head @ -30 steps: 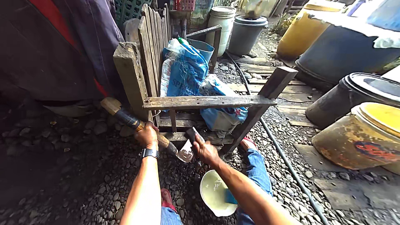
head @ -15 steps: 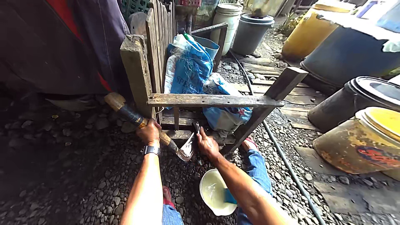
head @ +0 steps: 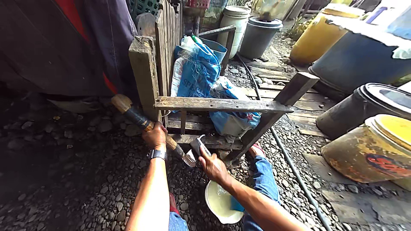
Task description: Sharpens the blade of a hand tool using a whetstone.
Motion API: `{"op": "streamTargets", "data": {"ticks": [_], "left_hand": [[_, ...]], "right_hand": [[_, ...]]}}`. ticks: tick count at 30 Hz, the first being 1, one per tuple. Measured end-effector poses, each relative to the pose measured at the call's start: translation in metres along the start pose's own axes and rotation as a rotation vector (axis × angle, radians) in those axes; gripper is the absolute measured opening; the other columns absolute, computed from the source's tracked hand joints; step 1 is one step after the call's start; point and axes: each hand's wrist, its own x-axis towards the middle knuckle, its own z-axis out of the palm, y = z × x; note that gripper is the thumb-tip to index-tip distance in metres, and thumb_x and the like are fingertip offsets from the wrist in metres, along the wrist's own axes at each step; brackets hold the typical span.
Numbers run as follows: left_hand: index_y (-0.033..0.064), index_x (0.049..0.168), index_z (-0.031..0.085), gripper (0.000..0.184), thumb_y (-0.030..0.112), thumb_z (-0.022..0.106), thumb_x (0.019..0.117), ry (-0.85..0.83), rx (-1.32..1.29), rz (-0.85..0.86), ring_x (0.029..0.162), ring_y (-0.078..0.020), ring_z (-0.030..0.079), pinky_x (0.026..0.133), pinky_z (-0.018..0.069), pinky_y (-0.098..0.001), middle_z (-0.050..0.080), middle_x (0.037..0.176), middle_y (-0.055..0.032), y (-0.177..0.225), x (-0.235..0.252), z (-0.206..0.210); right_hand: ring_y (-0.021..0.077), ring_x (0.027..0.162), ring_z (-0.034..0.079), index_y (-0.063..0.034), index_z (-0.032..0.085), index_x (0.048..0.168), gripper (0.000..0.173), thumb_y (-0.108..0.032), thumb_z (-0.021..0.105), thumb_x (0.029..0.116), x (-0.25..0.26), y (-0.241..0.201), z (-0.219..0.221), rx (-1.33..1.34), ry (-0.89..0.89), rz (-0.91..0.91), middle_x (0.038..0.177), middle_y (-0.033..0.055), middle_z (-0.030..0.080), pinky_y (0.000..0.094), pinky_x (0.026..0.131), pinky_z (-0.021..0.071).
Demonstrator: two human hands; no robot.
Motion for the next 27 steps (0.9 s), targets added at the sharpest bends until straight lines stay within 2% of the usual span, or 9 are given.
{"op": "streamTargets", "data": {"ticks": [3, 7, 9, 13, 18, 19, 22, 24, 27], "left_hand": [[0.0012, 0.082, 0.053, 0.016, -0.009, 0.059, 0.0928, -0.008, 0.004, -0.011, 0.039, -0.0106, 0.057, 0.043, 0.0536, -0.0250, 0.055, 0.051, -0.0014, -0.002, 0.002, -0.001], [0.0019, 0.081, 0.053, 0.016, -0.009, 0.058, 0.0918, -0.031, -0.017, 0.025, 0.039, -0.0110, 0.057, 0.043, 0.0537, -0.0251, 0.056, 0.050, -0.0012, -0.005, 0.005, -0.003], [0.0016, 0.083, 0.053, 0.015, -0.009, 0.058, 0.0917, -0.026, -0.018, 0.021, 0.039, -0.0113, 0.057, 0.042, 0.0538, -0.0255, 0.055, 0.051, -0.0013, -0.006, 0.005, 0.000], [0.0005, 0.085, 0.053, 0.013, -0.009, 0.058, 0.0929, -0.010, 0.000, 0.025, 0.039, -0.0105, 0.056, 0.042, 0.0535, -0.0255, 0.054, 0.050, -0.0008, -0.004, 0.006, 0.001], [0.0011, 0.086, 0.052, 0.012, -0.008, 0.056, 0.0922, -0.023, -0.001, 0.050, 0.039, -0.0115, 0.056, 0.043, 0.0540, -0.0267, 0.054, 0.051, -0.0011, -0.005, 0.004, 0.000], [0.0012, 0.087, 0.052, 0.012, -0.008, 0.056, 0.0931, -0.021, -0.001, 0.044, 0.039, -0.0112, 0.056, 0.043, 0.0540, -0.0263, 0.053, 0.051, -0.0009, -0.005, 0.004, 0.000], [0.0019, 0.087, 0.052, 0.012, -0.008, 0.057, 0.0928, 0.000, 0.007, 0.042, 0.039, -0.0103, 0.055, 0.042, 0.0531, -0.0250, 0.052, 0.051, -0.0002, -0.005, 0.003, 0.002], [0.0022, 0.086, 0.052, 0.013, -0.008, 0.057, 0.0926, 0.002, 0.007, 0.050, 0.038, -0.0101, 0.056, 0.042, 0.0530, -0.0249, 0.052, 0.050, 0.0000, -0.005, 0.004, 0.002], [0.0018, 0.088, 0.051, 0.012, -0.009, 0.056, 0.0915, -0.014, 0.001, 0.046, 0.039, -0.0104, 0.056, 0.042, 0.0535, -0.0252, 0.053, 0.050, 0.0000, -0.004, 0.003, 0.001]], "right_hand": [[0.0504, 0.105, 0.067, -0.0316, 0.019, 0.166, 0.060, -0.050, 0.030, 0.1102, 0.006, 0.009, -0.003, -0.030, 0.015, -0.009, 0.133, 0.0344, 0.058, 0.0616, 0.089, 0.0536], [0.0438, 0.120, 0.064, -0.0312, 0.014, 0.167, 0.059, -0.050, 0.022, 0.1113, 0.044, -0.001, -0.039, 0.052, 0.023, 0.171, 0.136, 0.0253, 0.063, 0.0588, 0.099, 0.0503], [0.0460, 0.115, 0.065, -0.0299, 0.015, 0.167, 0.060, -0.049, 0.025, 0.1108, 0.033, 0.000, -0.028, 0.056, 0.036, 0.141, 0.135, 0.0282, 0.061, 0.0600, 0.095, 0.0523], [0.0520, 0.106, 0.065, -0.0313, 0.021, 0.166, 0.060, -0.050, 0.032, 0.1103, 0.001, 0.013, -0.001, 0.016, -0.025, -0.067, 0.134, 0.0367, 0.056, 0.0626, 0.090, 0.0526], [0.0474, 0.119, 0.062, -0.0335, 0.011, 0.167, 0.060, -0.052, 0.022, 0.1107, 0.040, 0.005, -0.033, 0.093, -0.002, 0.129, 0.141, 0.0302, 0.056, 0.0610, 0.098, 0.0502], [0.0467, 0.118, 0.063, -0.0332, 0.012, 0.167, 0.060, -0.052, 0.022, 0.1105, 0.038, 0.002, -0.030, 0.113, 0.010, 0.144, 0.140, 0.0297, 0.056, 0.0603, 0.096, 0.0509], [0.0510, 0.108, 0.065, -0.0307, 0.019, 0.166, 0.060, -0.050, 0.029, 0.1103, 0.009, 0.008, 0.001, 0.108, -0.001, -0.026, 0.137, 0.0357, 0.055, 0.0624, 0.090, 0.0532], [0.0515, 0.109, 0.064, -0.0319, 0.018, 0.166, 0.060, -0.051, 0.030, 0.1106, -0.005, 0.014, 0.012, 0.061, -0.068, -0.116, 0.136, 0.0369, 0.054, 0.0617, 0.092, 0.0519], [0.0527, 0.108, 0.065, -0.0320, 0.019, 0.166, 0.060, -0.051, 0.029, 0.1098, 0.021, 0.022, -0.005, 0.066, 0.028, -0.053, 0.135, 0.0363, 0.056, 0.0640, 0.089, 0.0530]]}}
